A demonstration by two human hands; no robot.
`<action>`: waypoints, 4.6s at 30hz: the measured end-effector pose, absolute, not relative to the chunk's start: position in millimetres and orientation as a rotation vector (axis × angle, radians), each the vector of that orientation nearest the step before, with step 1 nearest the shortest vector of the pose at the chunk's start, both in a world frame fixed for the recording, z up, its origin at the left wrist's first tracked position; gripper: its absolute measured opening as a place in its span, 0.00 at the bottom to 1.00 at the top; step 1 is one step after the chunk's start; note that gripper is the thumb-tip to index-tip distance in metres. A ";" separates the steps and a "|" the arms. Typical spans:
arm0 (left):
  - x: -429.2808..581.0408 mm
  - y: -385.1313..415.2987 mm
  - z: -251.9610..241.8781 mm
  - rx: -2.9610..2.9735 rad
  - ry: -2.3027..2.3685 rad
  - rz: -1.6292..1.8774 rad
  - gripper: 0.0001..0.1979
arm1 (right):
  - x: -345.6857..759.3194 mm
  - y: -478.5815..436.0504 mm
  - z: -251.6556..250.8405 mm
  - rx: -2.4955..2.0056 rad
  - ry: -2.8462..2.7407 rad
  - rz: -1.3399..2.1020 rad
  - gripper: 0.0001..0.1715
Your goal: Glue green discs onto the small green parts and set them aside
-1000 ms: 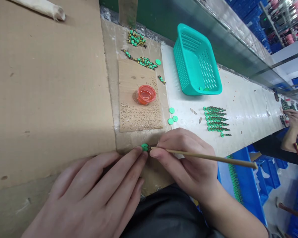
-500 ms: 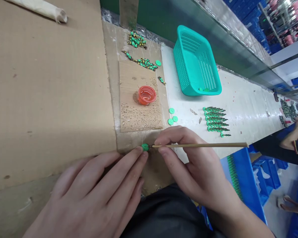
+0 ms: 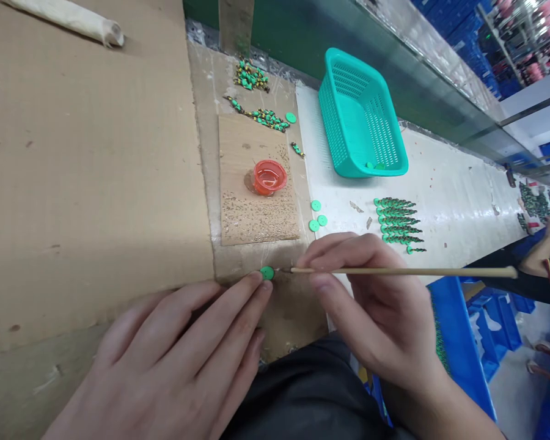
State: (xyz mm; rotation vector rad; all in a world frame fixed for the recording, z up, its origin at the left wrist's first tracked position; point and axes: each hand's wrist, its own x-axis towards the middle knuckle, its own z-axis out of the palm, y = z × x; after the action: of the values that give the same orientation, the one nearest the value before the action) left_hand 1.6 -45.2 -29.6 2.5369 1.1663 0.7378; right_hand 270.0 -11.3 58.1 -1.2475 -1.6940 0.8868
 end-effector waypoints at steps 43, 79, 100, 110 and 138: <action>11.3 -21.5 -6.1 2.655 1.025 0.887 0.14 | 258.1 -27.8 11.4 -1.182 -1.967 0.422 0.18; 18.5 -20.4 -0.5 2.742 1.101 0.835 0.18 | 265.4 -29.7 1.7 -1.267 -1.609 0.605 0.05; -230.6 55.8 65.6 1.941 2.264 0.437 0.18 | 268.4 -40.2 -5.5 -1.178 -1.593 0.554 0.06; -233.1 55.5 74.5 1.714 2.200 0.657 0.25 | 268.5 -40.2 -3.5 -1.129 -1.615 0.542 0.04; 30.2 -59.9 43.5 1.481 1.196 1.253 0.15 | 264.1 -62.5 47.8 -1.030 -1.460 1.443 0.10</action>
State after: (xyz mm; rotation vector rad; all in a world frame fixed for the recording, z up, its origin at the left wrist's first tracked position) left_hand 30.2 -59.9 43.5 1.4808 1.1955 1.2532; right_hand 264.1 -62.5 47.8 -1.0303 -1.4599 1.4429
